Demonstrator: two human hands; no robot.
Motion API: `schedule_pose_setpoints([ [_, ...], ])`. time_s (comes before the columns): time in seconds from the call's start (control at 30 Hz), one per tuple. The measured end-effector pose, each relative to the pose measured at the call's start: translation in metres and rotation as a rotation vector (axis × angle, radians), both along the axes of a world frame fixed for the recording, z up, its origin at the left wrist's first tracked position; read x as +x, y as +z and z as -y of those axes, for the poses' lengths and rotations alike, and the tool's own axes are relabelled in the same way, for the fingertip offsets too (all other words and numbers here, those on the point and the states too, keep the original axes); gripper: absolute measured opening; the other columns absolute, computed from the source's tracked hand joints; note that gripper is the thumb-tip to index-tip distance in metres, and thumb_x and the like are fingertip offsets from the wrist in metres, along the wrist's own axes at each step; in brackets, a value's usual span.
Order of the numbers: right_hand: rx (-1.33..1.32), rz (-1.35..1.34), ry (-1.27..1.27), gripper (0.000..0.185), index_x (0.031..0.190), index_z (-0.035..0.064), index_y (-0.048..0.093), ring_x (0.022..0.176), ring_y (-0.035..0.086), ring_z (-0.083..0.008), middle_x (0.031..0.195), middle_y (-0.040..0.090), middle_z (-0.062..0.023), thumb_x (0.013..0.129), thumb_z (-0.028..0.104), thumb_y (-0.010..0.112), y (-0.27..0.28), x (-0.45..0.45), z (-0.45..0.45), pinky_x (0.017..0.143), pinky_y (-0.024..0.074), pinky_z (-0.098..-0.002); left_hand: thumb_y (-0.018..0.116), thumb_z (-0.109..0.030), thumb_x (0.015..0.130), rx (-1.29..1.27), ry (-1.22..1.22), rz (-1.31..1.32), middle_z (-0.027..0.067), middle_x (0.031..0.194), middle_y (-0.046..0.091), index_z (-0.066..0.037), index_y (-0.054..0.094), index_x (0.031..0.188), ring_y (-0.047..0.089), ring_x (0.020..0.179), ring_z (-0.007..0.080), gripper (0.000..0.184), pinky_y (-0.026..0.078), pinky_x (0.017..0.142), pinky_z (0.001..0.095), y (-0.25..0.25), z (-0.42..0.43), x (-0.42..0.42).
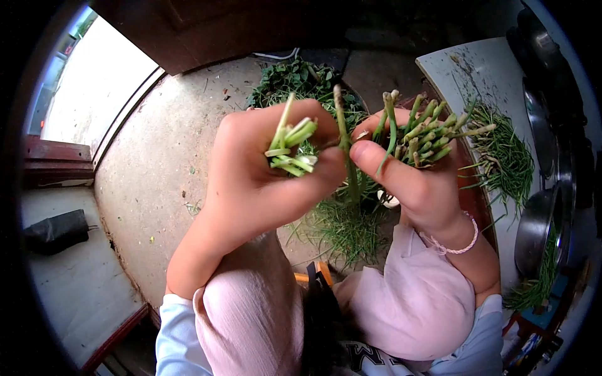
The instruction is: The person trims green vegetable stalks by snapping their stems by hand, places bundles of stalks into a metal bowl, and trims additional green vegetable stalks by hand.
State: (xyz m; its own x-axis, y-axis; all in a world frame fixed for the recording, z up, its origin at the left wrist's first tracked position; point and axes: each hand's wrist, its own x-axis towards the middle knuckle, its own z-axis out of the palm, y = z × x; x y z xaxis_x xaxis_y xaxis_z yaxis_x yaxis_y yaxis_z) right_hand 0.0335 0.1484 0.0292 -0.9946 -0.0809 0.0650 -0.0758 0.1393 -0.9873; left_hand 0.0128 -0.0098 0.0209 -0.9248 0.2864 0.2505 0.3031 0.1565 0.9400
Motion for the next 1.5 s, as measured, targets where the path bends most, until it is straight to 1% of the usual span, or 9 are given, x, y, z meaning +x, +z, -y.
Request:
schedule_pose_setpoints([
  [0.2,0.029,-0.13,0.076,0.01,0.076,0.0007,0.057,0.055,0.046,-0.0054,0.064,0.053,-0.0013,0.067,0.006,0.056,-0.01,-0.001,-0.004,0.049,0.0351,-0.0177,0.056,0.0,0.058,0.042,-0.23,0.152,0.0007,0.051,0.045,0.0,0.048,0.06,0.041,0.048,0.0045,0.008,0.034,0.044,0.0197,0.0,0.003,-0.003],
  [0.43,-0.059,-0.018,-0.198,0.01,0.068,0.0033,0.058,0.047,0.047,-0.0029,0.059,0.055,0.0025,0.072,0.012,0.056,-0.008,-0.014,-0.01,0.044,0.0357,-0.0181,0.054,0.001,0.058,-0.096,-0.325,0.012,-0.0012,0.049,0.043,0.0,0.047,0.059,0.039,0.046,0.0038,0.007,0.032,0.042,0.0192,-0.007,0.003,-0.002],
  [0.53,-0.061,0.02,-0.285,0.014,0.08,0.0015,0.059,0.041,0.038,-0.0019,0.063,0.055,-0.0007,0.073,0.014,0.058,-0.019,-0.024,-0.018,0.039,0.0305,-0.0151,0.055,0.001,0.06,0.065,-0.363,0.088,-0.0027,0.049,0.043,-0.001,0.048,0.059,0.037,0.044,0.0019,0.007,0.029,0.04,0.0182,-0.012,0.005,-0.003],
  [0.7,0.166,-0.052,-0.154,0.018,0.086,0.005,0.062,0.042,0.04,-0.0018,0.058,0.054,0.0018,0.073,0.018,0.061,-0.026,-0.021,-0.026,0.037,0.0299,-0.0158,0.059,-0.001,0.067,0.228,-0.228,0.176,-0.0057,0.053,0.044,-0.001,0.052,0.065,0.036,0.043,-0.0019,0.007,0.025,0.038,0.0149,-0.011,0.005,-0.004],
  [0.8,0.027,0.012,-0.129,0.007,0.075,0.0002,0.061,0.067,0.057,-0.0095,0.074,0.062,-0.0057,0.068,0.003,0.062,-0.008,-0.009,-0.02,0.061,0.045,-0.0214,0.057,0.001,0.069,0.267,-0.185,0.17,-0.0058,0.053,0.045,0.0,0.053,0.067,0.036,0.043,-0.0022,0.005,0.025,0.038,0.0147,-0.011,0.004,-0.004],
  [0.97,0.041,-0.139,0.185,0.025,0.084,-0.0021,0.056,0.062,0.055,-0.0111,0.069,0.057,-0.0035,0.069,0.013,0.067,-0.005,0.003,-0.007,0.056,0.0438,-0.0213,0.058,0.0,0.069,0.173,-0.092,0.067,-0.0049,0.055,0.046,-0.001,0.055,0.069,0.035,0.044,-0.0024,0.003,0.024,0.039,0.0151,-0.012,0.003,-0.005],
  [1.0,-0.211,0.082,0.187,0.022,0.084,-0.003,0.055,0.059,0.054,-0.0111,0.068,0.056,-0.0041,0.069,0.009,0.066,0.001,0.005,0.0,0.052,0.0433,-0.0213,0.058,0.0,0.069,0.149,-0.069,0.048,-0.0048,0.055,0.047,-0.001,0.055,0.069,0.035,0.044,-0.0025,0.003,0.024,0.039,0.0152,-0.012,0.003,-0.005],
  [1.23,-0.122,0.176,0.091,0.009,0.074,-0.0034,0.056,0.05,0.052,-0.0107,0.059,0.054,-0.0053,0.067,0.0,0.061,-0.002,0.007,0.003,0.045,0.0402,-0.0206,0.055,0.003,0.063,0.022,0.223,-0.268,0.0,0.058,0.052,-0.003,0.054,0.064,0.045,0.051,0.0043,0.006,0.034,0.045,0.0174,-0.011,0.001,-0.009],
  [1.5,-0.099,0.244,0.174,0.014,0.073,-0.0033,0.057,0.043,0.045,-0.0068,0.058,0.055,-0.0052,0.073,0.011,0.057,0.008,0.011,-0.002,0.039,0.0327,-0.0179,0.054,-0.006,0.07,-0.003,0.361,-0.137,-0.0001,0.055,0.049,-0.001,0.053,0.067,0.044,0.052,0.0042,0.006,0.035,0.048,0.0192,-0.03,0.009,-0.033],
])
